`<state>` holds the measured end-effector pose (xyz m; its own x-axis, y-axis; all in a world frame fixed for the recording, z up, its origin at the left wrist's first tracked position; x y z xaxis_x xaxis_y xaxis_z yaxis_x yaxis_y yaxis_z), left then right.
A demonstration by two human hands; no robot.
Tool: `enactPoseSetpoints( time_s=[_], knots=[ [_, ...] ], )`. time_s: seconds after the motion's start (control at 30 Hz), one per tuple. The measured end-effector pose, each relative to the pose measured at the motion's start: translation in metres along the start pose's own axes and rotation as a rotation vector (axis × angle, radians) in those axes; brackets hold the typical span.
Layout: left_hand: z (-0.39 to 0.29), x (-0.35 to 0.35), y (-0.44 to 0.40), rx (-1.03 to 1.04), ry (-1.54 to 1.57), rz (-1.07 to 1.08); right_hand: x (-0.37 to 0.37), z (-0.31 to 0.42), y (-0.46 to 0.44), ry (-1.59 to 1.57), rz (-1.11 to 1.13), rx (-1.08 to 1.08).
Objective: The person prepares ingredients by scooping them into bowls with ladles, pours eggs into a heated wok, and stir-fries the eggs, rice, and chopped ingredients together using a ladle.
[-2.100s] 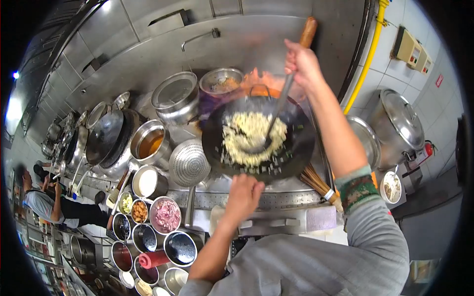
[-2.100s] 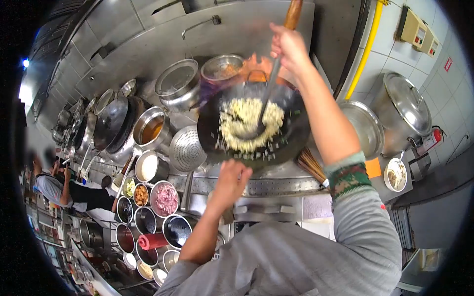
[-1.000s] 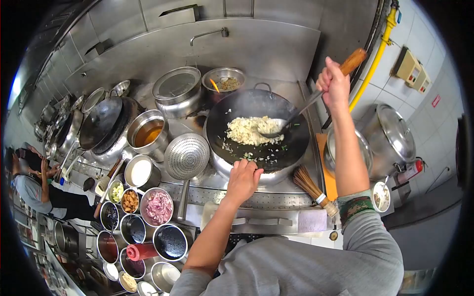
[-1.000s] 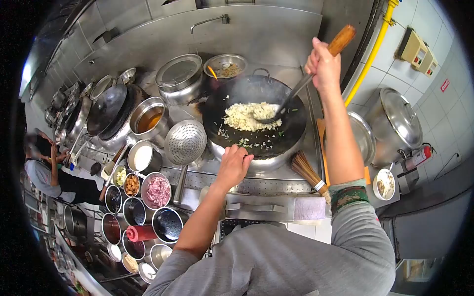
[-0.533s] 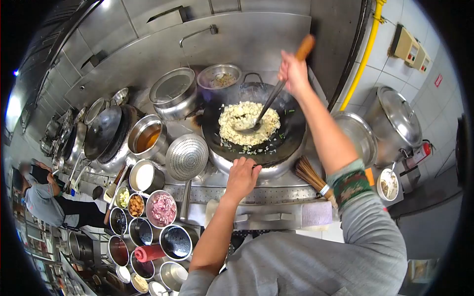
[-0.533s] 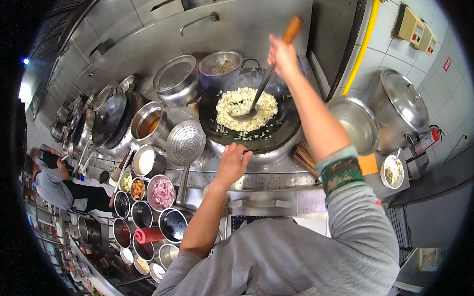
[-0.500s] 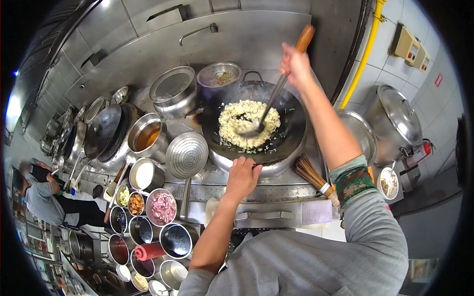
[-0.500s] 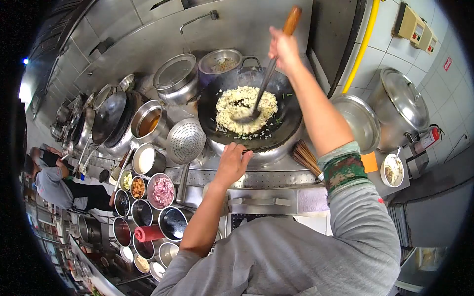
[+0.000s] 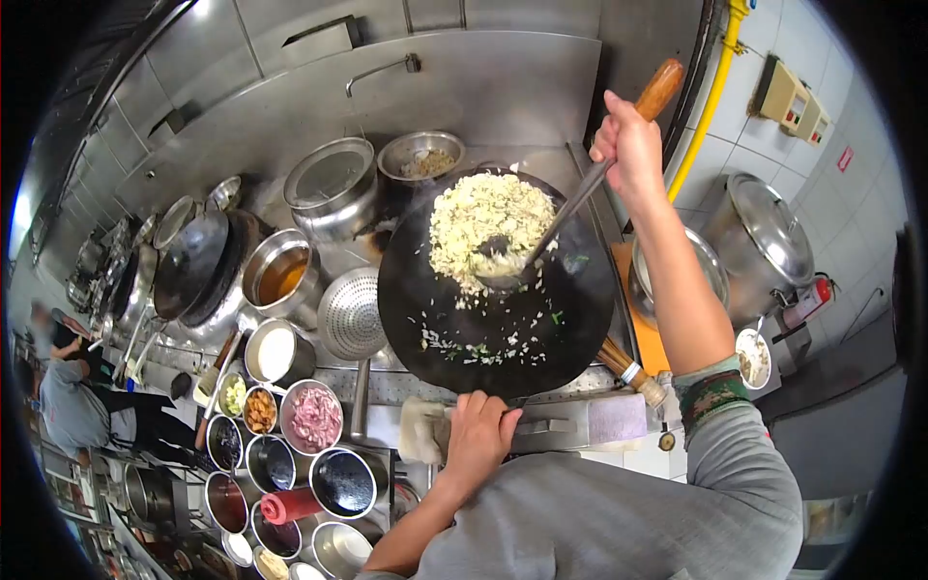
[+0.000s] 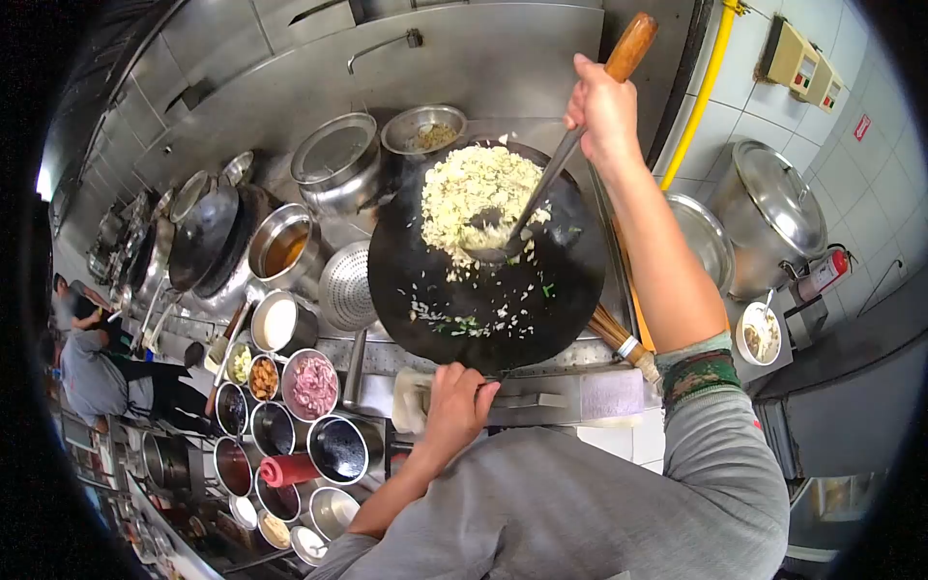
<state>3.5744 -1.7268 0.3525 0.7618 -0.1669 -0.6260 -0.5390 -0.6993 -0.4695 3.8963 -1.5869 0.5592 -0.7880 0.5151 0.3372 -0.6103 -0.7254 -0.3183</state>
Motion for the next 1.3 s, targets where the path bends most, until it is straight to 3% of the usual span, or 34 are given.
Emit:
enactPoseSetpoints(
  time_s=[0.1,0.23,0.33,0.37,0.5,0.63,0.7,0.77,0.8,0.83,0.9,0.93,1.03,1.13,1.2,1.3],
  knots=[
    [-0.029,-0.036,-0.057,-0.007,-0.015,-0.116,0.016,-0.005,0.004,0.096,-0.042,0.049],
    [0.033,0.015,-0.068,-0.048,-0.082,-0.082,0.044,-0.044,0.011,0.277,-0.105,-0.036],
    [0.037,0.026,-0.013,-0.035,-0.086,0.002,0.051,-0.024,0.02,0.133,0.016,-0.175],
    [0.035,0.025,-0.015,-0.009,-0.068,0.016,0.053,-0.014,0.019,0.095,0.109,-0.141],
    [0.017,-0.009,-0.048,-0.058,-0.018,-0.088,0.038,0.001,-0.001,0.078,0.113,-0.089],
    [0.042,0.005,-0.082,-0.054,-0.078,-0.083,0.029,0.029,-0.005,-0.036,0.117,-0.223],
    [0.046,0.011,-0.083,-0.051,-0.085,-0.085,0.013,0.012,-0.001,-0.199,0.148,-0.292],
    [0.046,0.014,-0.084,-0.041,-0.077,-0.101,0.001,-0.047,0.006,-0.124,0.072,-0.335],
    [0.044,0.011,-0.081,-0.05,-0.074,-0.11,0.007,-0.085,0.017,-0.035,0.07,-0.196],
    [0.037,0.005,-0.08,-0.047,-0.095,-0.112,0.013,-0.113,0.011,-0.093,0.263,-0.15],
    [0.019,-0.01,-0.082,-0.041,-0.135,-0.124,0.02,-0.096,-0.004,-0.179,0.246,-0.072],
    [0.013,-0.013,-0.077,-0.054,-0.138,-0.099,0.022,-0.073,-0.006,-0.089,0.162,-0.088],
    [0.004,-0.021,-0.083,-0.061,-0.152,-0.061,0.022,-0.048,-0.008,-0.2,0.192,-0.203],
    [-0.003,-0.013,-0.093,-0.029,-0.142,-0.05,0.031,-0.107,-0.008,-0.236,0.106,-0.045],
    [0.022,0.01,-0.094,-0.07,-0.109,0.031,0.045,-0.115,-0.021,-0.224,0.223,0.047],
    [0.026,0.017,-0.073,-0.074,-0.111,0.072,0.05,-0.069,-0.033,-0.11,0.195,0.185]
  ],
)
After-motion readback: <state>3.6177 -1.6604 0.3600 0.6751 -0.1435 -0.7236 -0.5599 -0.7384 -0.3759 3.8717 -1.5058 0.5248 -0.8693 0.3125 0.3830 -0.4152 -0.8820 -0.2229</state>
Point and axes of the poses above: each hand's wrist, its own y-axis away from the middle knuckle, its own x-axis out of the palm, z = x × y, the point moved 9 cm from there along -y, towards the middle knuckle, and after that the axes turned 5 degrees about y, right-handed, at the moved point
